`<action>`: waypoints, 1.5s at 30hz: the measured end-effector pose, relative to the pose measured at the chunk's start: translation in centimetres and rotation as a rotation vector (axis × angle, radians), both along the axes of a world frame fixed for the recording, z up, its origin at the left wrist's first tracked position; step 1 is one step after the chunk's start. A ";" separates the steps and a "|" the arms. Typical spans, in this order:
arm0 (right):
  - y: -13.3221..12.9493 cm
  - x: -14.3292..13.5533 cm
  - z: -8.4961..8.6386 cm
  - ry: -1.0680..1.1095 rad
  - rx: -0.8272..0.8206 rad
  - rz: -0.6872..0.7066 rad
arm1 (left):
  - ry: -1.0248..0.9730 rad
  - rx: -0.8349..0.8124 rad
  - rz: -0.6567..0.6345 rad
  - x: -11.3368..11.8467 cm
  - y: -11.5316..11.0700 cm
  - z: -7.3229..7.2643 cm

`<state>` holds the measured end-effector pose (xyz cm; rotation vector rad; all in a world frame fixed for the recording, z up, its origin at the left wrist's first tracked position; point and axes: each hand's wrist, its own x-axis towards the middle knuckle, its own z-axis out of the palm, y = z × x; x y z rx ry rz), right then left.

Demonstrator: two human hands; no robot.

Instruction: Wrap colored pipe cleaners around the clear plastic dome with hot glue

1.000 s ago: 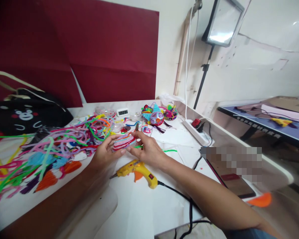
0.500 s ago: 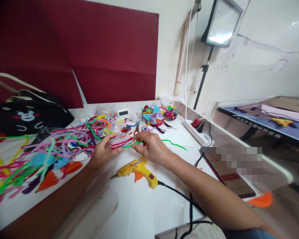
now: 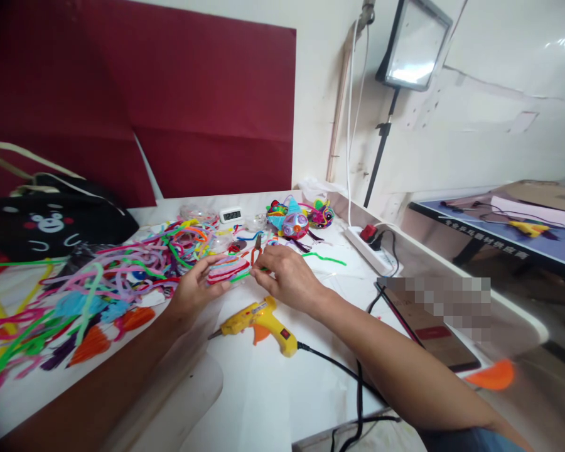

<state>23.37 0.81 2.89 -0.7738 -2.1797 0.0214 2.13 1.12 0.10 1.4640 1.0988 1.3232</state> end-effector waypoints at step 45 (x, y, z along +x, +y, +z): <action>-6.2 1.0 -1.2 -0.421 -0.793 -0.241 | -0.502 -0.005 0.077 -2.3 1.6 0.2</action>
